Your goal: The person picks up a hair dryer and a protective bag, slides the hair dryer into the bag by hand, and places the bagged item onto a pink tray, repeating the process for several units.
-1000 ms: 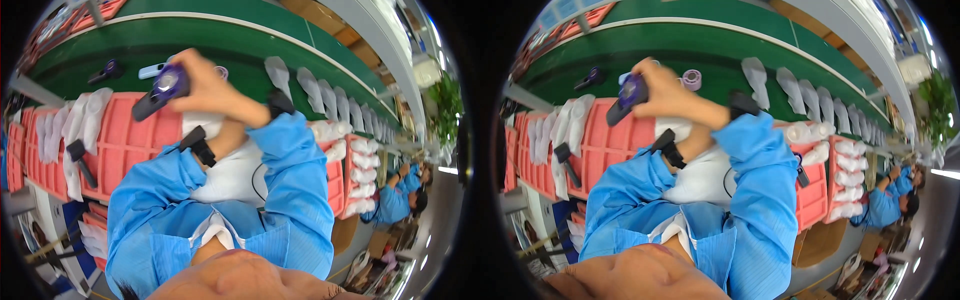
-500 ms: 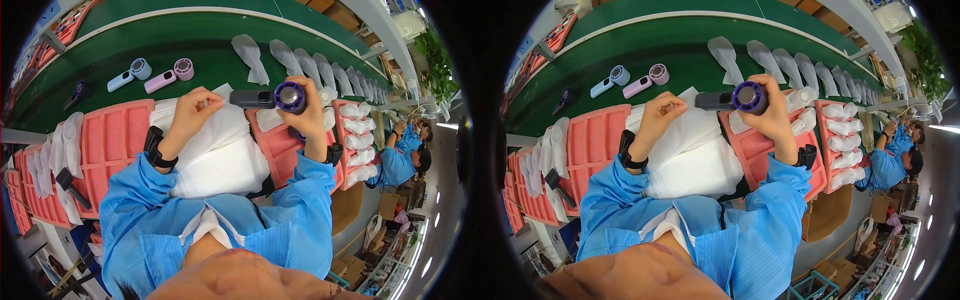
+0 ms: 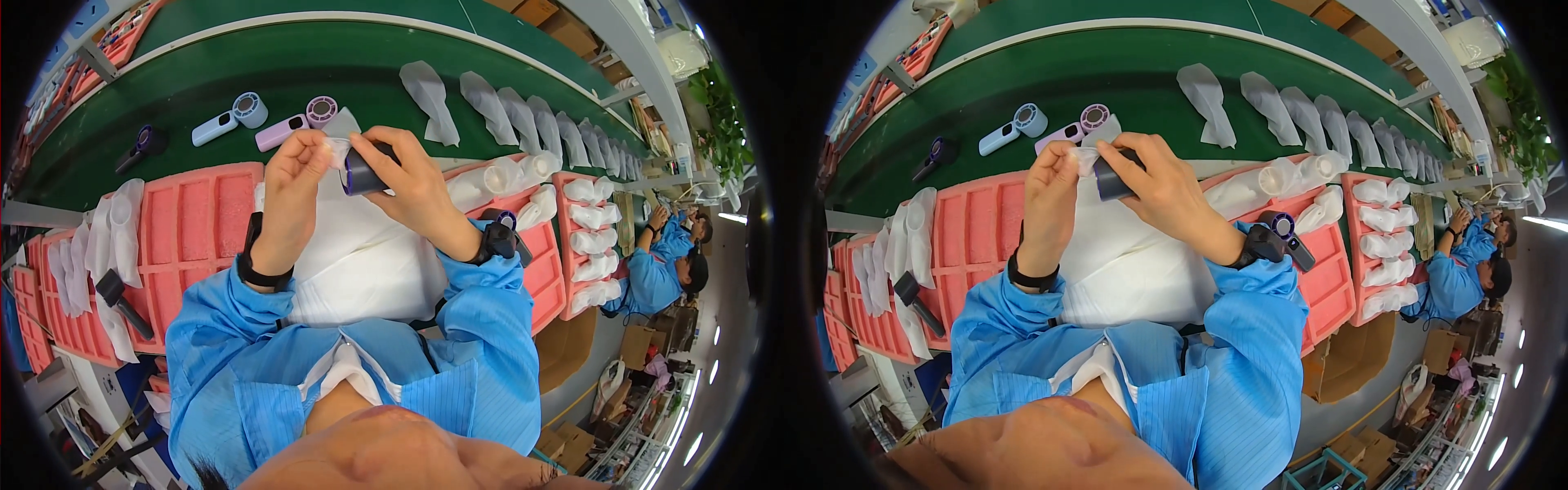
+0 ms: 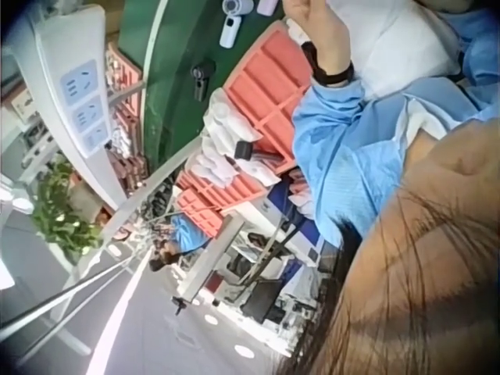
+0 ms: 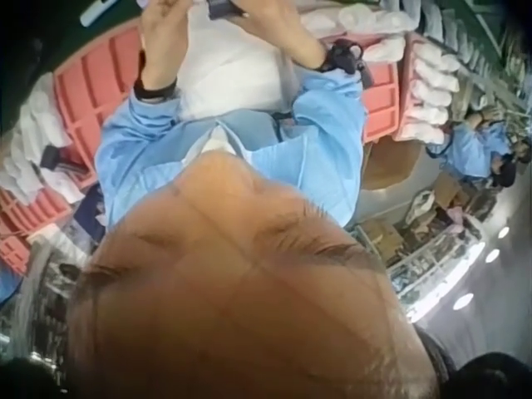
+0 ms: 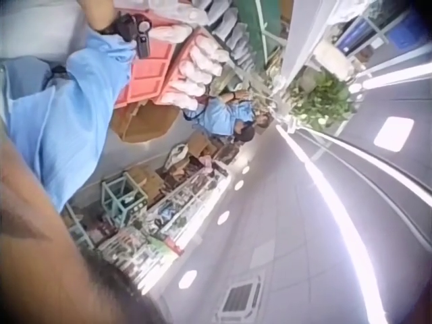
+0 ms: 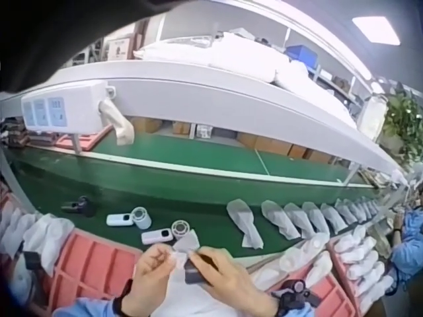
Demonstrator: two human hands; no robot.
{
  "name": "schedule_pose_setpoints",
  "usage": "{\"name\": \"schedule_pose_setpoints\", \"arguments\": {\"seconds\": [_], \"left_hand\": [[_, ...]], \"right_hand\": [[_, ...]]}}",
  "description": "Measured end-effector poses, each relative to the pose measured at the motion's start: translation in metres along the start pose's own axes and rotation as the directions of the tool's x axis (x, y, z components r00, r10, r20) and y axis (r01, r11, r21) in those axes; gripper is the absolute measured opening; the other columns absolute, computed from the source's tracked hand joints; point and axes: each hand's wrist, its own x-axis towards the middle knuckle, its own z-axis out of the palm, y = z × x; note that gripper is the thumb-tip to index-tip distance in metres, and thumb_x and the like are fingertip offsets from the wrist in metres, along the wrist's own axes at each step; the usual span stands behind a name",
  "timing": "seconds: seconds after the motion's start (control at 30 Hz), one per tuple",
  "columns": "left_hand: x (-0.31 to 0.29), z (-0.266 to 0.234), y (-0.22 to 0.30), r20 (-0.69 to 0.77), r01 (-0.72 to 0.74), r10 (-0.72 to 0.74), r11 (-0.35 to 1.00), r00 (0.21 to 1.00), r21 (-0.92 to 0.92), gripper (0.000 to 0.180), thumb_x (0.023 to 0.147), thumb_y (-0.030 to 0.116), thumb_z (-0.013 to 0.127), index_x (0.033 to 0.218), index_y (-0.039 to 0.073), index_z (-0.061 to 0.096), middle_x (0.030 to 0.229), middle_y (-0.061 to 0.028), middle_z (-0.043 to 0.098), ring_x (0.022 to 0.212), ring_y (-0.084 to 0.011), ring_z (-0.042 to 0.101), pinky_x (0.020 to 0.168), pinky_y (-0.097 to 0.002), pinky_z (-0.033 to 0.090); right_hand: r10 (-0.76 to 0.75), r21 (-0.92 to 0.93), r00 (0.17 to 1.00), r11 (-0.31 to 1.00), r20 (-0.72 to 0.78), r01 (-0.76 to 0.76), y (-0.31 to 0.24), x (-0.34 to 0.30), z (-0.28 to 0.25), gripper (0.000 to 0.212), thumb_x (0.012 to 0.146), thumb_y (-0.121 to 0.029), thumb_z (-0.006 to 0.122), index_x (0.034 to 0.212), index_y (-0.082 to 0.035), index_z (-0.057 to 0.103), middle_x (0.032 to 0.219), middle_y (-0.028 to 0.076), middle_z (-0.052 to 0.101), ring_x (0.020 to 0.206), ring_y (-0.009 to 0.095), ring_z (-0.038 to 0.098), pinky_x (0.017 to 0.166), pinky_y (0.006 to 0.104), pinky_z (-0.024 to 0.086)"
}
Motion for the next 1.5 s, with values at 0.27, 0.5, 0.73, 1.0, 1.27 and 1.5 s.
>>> {"name": "schedule_pose_setpoints", "arguments": {"seconds": [0.27,0.5,0.73,1.0,1.27,1.5], "left_hand": [[-0.017,0.011,-0.003,0.417,-0.594,0.448,0.397,0.791,0.699,0.038,0.073,-0.007,0.067,0.108,0.005,0.061,0.093,-0.0092,0.060,0.081,-0.0210,0.060,0.066,-0.0303,0.050],[-0.011,0.023,0.004,0.218,-0.323,0.257,0.503,0.941,0.802,0.047,0.065,0.001,0.075,0.109,0.008,0.061,0.106,-0.0109,0.055,0.084,-0.0248,0.060,0.065,-0.0330,0.050],[0.017,-0.019,0.028,0.371,-0.378,0.183,0.732,0.910,0.567,0.043,0.066,0.003,0.075,0.106,0.009,0.062,0.117,-0.0099,0.050,0.099,-0.0216,0.056,0.083,-0.0322,0.045],[0.007,-0.012,0.020,0.047,-0.365,0.464,0.625,0.885,0.690,0.031,0.068,0.006,0.076,0.097,0.009,0.064,0.121,-0.0097,0.048,0.109,-0.0221,0.050,0.088,-0.0317,0.041],[-0.001,0.001,0.016,0.375,-0.539,0.553,0.165,0.744,0.826,0.013,0.073,0.011,0.075,0.081,0.008,0.065,0.116,-0.0097,0.051,0.105,-0.0239,0.052,0.089,-0.0315,0.040],[0.028,-0.025,0.001,0.107,-0.283,0.329,0.550,0.938,0.786,0.016,0.075,0.015,0.074,0.080,0.006,0.061,0.097,-0.0123,0.058,0.087,-0.0270,0.060,0.076,-0.0328,0.047]], "right_hand": [[-0.078,-0.170,0.985,0.984,-0.152,0.051,0.009,0.011,0.009,0.068,0.055,0.002,0.076,0.121,-0.005,0.058,0.112,0.014,0.050,0.087,0.029,0.056,0.068,0.0318,0.048],[0.189,0.118,0.891,0.981,-0.412,-0.154,0.015,-0.001,0.039,0.068,0.059,-0.007,0.079,0.121,-0.003,0.051,0.104,0.015,0.048,0.097,0.025,0.053,0.072,0.0334,0.048],[0.171,0.350,0.976,0.930,-0.135,-0.115,0.004,0.005,0.029,0.060,0.066,-0.007,0.074,0.121,-0.001,0.048,0.111,0.017,0.051,0.103,0.029,0.053,0.080,0.0371,0.048],[0.265,0.134,0.963,0.957,-0.049,-0.257,0.021,-0.012,0.039,0.054,0.071,-0.002,0.068,0.122,0.001,0.048,0.099,0.019,0.060,0.090,0.032,0.061,0.080,0.0361,0.049],[0.418,0.355,0.905,0.838,0.073,-0.415,0.006,-0.008,0.029,0.041,0.078,-0.005,0.068,0.116,0.000,0.054,0.105,0.016,0.063,0.094,0.024,0.062,0.082,0.0307,0.047],[0.422,0.336,0.852,0.789,0.310,-0.514,0.074,-0.018,0.016,0.043,0.081,-0.015,0.068,0.119,-0.001,0.054,0.109,0.014,0.064,0.096,0.022,0.062,0.084,0.0343,0.047]]}}
